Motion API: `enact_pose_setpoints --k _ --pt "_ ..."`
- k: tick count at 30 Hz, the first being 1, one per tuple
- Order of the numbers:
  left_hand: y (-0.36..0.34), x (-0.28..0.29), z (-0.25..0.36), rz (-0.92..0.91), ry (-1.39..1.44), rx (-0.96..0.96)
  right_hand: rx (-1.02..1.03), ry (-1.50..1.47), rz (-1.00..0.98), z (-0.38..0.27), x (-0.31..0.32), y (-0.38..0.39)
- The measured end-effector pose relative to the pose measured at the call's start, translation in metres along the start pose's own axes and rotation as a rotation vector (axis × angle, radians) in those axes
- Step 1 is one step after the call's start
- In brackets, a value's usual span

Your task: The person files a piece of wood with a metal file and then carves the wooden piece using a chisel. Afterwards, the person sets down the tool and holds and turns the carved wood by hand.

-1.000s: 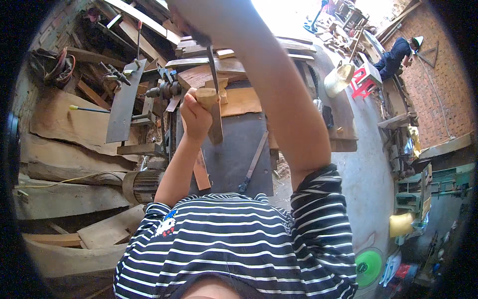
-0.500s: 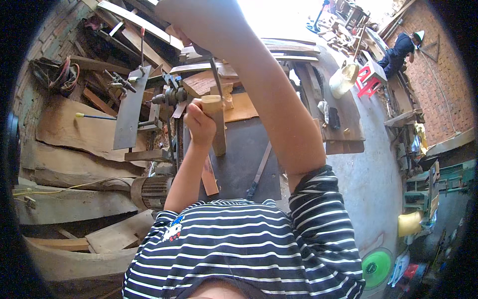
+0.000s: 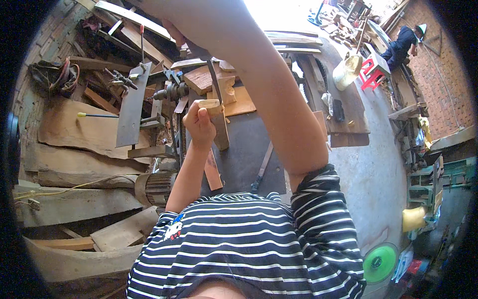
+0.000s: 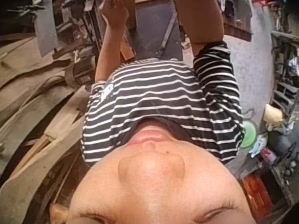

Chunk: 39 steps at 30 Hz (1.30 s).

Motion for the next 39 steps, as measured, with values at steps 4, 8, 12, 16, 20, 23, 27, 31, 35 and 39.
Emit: enact_pose_setpoints --k 4,8,12,16,20,23,27,31,35,39 --pt "-0.02 -0.004 0.013 0.041 0.116 -0.033 0.013 -0.049 0.024 -0.024 0.008 -0.001" --pt "-0.046 -0.023 0.03 0.002 0.081 -0.074 0.26 -0.057 -0.077 -0.071 0.024 0.013" --pt "-0.004 -0.017 -0.008 -0.014 -0.018 0.001 0.215 0.001 0.042 0.014 0.016 -0.001" --pt "0.009 -0.017 0.004 -0.056 0.017 -0.131 -0.082 -0.152 -0.035 0.034 0.027 0.0" --pt "0.003 -0.007 -0.021 0.01 0.045 -0.028 0.151 -0.326 0.063 0.027 0.041 0.006" --pt "0.0 0.001 -0.03 0.013 -0.002 0.036 0.268 -0.372 0.046 0.024 0.047 0.016" --pt "-0.002 0.007 -0.035 0.059 0.083 0.048 0.375 -0.709 0.093 0.054 0.08 0.032" --pt "-0.009 0.01 -0.02 0.046 0.091 0.005 0.366 -0.755 0.062 0.073 0.103 0.045" --pt "-0.011 0.013 -0.022 0.043 0.124 0.012 0.408 -0.738 0.063 0.078 0.106 0.05" --pt "-0.011 0.007 -0.029 0.026 0.175 0.026 0.439 -0.74 0.071 0.063 0.104 0.052"
Point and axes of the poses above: each hand's wrist, its own y-axis away from the middle knuckle, its own x-axis out of the back of the hand, z = x × y, the point moved 9 cm from there along -y, towards the middle knuckle, and after that the axes turned 10 degrees about -z, right-handed, at the moved point
